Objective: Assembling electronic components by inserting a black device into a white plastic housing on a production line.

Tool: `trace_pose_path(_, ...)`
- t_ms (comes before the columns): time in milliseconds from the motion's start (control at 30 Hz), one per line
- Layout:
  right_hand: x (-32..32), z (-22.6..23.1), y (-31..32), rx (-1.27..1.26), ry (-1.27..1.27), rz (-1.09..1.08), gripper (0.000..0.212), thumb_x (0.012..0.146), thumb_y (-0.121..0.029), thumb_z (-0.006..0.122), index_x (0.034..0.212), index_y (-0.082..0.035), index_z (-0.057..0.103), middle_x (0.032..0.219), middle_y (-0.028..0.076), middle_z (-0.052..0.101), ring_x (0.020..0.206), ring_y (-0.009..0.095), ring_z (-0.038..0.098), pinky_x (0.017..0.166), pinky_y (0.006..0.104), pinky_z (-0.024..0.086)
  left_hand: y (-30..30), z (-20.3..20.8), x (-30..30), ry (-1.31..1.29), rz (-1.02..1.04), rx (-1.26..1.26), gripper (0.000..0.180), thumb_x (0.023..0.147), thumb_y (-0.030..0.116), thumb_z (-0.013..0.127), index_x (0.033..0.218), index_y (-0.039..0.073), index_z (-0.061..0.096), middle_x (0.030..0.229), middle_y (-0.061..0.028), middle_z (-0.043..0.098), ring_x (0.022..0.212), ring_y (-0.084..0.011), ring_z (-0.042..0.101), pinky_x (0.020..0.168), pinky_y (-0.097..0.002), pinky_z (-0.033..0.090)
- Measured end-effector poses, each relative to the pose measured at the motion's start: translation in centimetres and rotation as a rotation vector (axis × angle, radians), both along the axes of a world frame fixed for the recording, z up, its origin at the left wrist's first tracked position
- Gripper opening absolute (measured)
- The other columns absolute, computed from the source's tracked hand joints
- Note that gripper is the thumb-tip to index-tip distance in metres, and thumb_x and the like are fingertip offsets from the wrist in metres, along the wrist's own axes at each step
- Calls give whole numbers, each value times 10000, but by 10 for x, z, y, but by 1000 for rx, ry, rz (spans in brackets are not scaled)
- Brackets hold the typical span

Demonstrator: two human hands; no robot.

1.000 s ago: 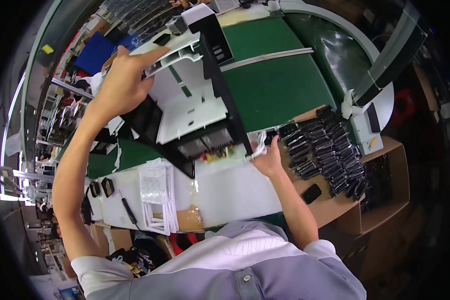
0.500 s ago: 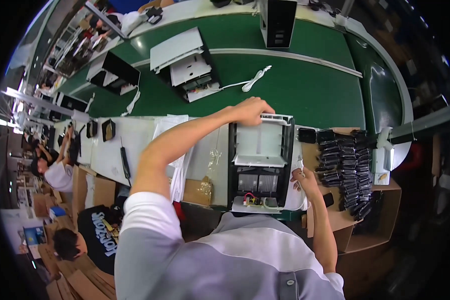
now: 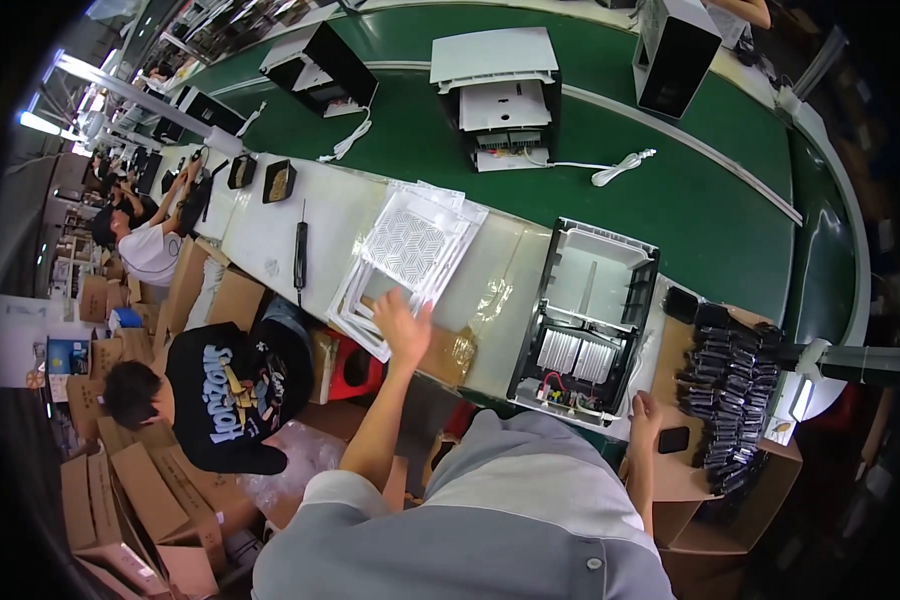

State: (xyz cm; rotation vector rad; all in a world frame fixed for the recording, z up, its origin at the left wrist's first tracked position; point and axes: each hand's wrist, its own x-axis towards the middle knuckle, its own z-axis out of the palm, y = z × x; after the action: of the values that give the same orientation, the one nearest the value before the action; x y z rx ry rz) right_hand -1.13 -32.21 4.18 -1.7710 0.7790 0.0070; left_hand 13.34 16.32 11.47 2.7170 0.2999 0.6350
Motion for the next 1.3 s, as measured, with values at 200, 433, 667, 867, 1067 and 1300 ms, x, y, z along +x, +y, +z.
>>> trace_pose_path(200,16,29,-15,-42,-67,192,233,963,-112,649,1167,1,652,1048,77,666,957,155,632,840,283,504,43,-8,-19,96,13,18,286,843,168,750,1019,-39,659,985,-215,651,987,-426,586,888,-537,430)
trace_pose_path(433,109,162,42,-394,-502,369,656,902,-89,708,1479,11,413,1497,189,471,1374,309,469,1119,392,388,16,190,-25,-124,-232,-157,192,817,81,815,945,-38,736,782,-125,701,683,-180,657,627,-310,508)
trace_pose_path(667,114,233,35,23,-677,590,523,810,-95,725,1308,18,611,1313,188,643,1215,240,612,1018,366,478,-98,321,42,261,-991,-116,199,709,25,829,888,-21,754,739,-102,699,632,-201,628,563,-302,439)
trace_pose_path(867,15,181,40,402,-452,-106,334,989,-198,590,1198,61,622,1111,98,691,982,182,646,879,324,507,-169,263,109,-234,-886,-156,722,751,93,844,1405,24,547,1409,-179,548,1262,-328,518,1069,-405,418)
trace_pose_path(1067,-25,149,116,412,-414,-601,439,1089,-292,477,1350,61,502,1267,106,622,1096,161,592,952,308,466,-203,155,133,316,-866,-505,341,879,84,734,1201,-15,686,915,-102,697,769,-147,642,683,-288,493)
trace_pose_path(1300,-45,124,173,416,21,-448,500,1079,-330,489,753,27,619,617,83,625,460,137,561,437,274,444,-229,80,196,166,-1161,-179,270,869,133,761,1088,-21,730,920,-146,644,739,-329,629,666,-380,501)
